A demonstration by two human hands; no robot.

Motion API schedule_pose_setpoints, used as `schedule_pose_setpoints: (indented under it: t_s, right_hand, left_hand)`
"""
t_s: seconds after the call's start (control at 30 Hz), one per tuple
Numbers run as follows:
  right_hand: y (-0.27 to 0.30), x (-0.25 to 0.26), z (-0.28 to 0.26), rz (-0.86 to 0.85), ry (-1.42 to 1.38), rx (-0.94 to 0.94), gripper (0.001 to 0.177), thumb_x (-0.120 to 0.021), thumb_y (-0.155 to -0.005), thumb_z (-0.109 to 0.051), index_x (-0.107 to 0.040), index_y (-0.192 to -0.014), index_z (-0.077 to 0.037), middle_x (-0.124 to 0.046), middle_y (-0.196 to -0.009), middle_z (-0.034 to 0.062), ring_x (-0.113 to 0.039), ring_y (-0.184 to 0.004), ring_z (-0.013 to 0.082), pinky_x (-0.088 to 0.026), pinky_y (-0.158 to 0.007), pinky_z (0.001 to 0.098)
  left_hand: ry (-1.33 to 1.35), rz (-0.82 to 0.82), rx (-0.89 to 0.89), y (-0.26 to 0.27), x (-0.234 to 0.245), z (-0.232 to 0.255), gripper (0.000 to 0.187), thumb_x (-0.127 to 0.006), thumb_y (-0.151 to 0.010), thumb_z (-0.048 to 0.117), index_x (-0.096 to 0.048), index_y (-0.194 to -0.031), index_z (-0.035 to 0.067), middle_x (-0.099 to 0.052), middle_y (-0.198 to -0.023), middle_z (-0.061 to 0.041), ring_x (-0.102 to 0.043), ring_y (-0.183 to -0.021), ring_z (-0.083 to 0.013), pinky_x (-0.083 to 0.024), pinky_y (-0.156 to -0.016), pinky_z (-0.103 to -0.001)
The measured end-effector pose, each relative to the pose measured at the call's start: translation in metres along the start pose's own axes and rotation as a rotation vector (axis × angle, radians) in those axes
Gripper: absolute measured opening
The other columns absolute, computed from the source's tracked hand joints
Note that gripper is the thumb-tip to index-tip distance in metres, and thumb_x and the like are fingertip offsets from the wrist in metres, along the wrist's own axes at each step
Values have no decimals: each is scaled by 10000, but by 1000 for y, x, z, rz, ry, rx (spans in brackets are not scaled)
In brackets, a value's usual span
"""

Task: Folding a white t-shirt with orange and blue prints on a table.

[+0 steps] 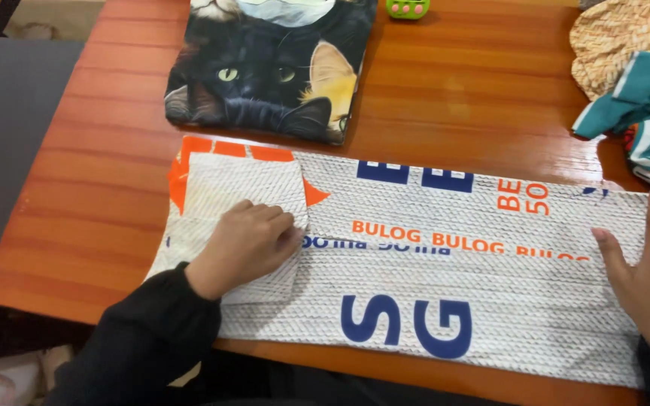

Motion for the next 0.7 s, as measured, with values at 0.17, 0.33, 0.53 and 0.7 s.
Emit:
schedule_pose_setpoints:
  t_s: [0.17,0.33,0.53,0.7]
  right_hand:
    - [-10,66,-69,128,40,223,650,-640,-1131,-549,-545,-1484,-11,-473,-1496,372,-544,-1343,443,-508,-1141,471]
    - [-23,86,-154,13,-424,455,746,-563,-934,-548,-445,-1542,-134,-349,-1597,302,-337,-1497,474,-183,-1149,817]
    - [-16,30,-203,-71,-337,649,777,-501,-916,-661,-369,-1563,-251,-268,-1626,226,-254,-1495,431,-152,-1080,802]
    - [-25,21,-185,-132,-366,559,758,-480,-930,-671,-380,-1556,-256,-247,-1653,208,-241,-1522,384,-96,-1079,792]
  left_hand:
    - [152,-64,-80,-13,-7,10,181,-639,-933,255,-633,-893,79,-695,-744,-98,-686,-719,-310,-507,-647,-458]
    - [-119,-451,104,-29,-9,17,249,-568,-1022,345,-609,-1004,101,-694,-759,-111,-692,-735,-323,-539,-665,-449]
    - [126,79,-247,-49,2,83,573,-558,-997,426,-527,-1400,21,-582,-1391,-227,-557,-1274,-374,-420,-1082,-493]
    - [-28,-30,-332,-46,-65,74,719,-418,-1009,565,-347,-1571,122,-326,-1622,-166,-247,-1515,-319,-116,-1211,-557]
Point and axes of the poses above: each hand's wrist, its own y-axis away from the middle knuckle, its own x-axis out of the back of the hand, z = x × y, the point moved 6 cm from there along -y, towards the middle knuckle
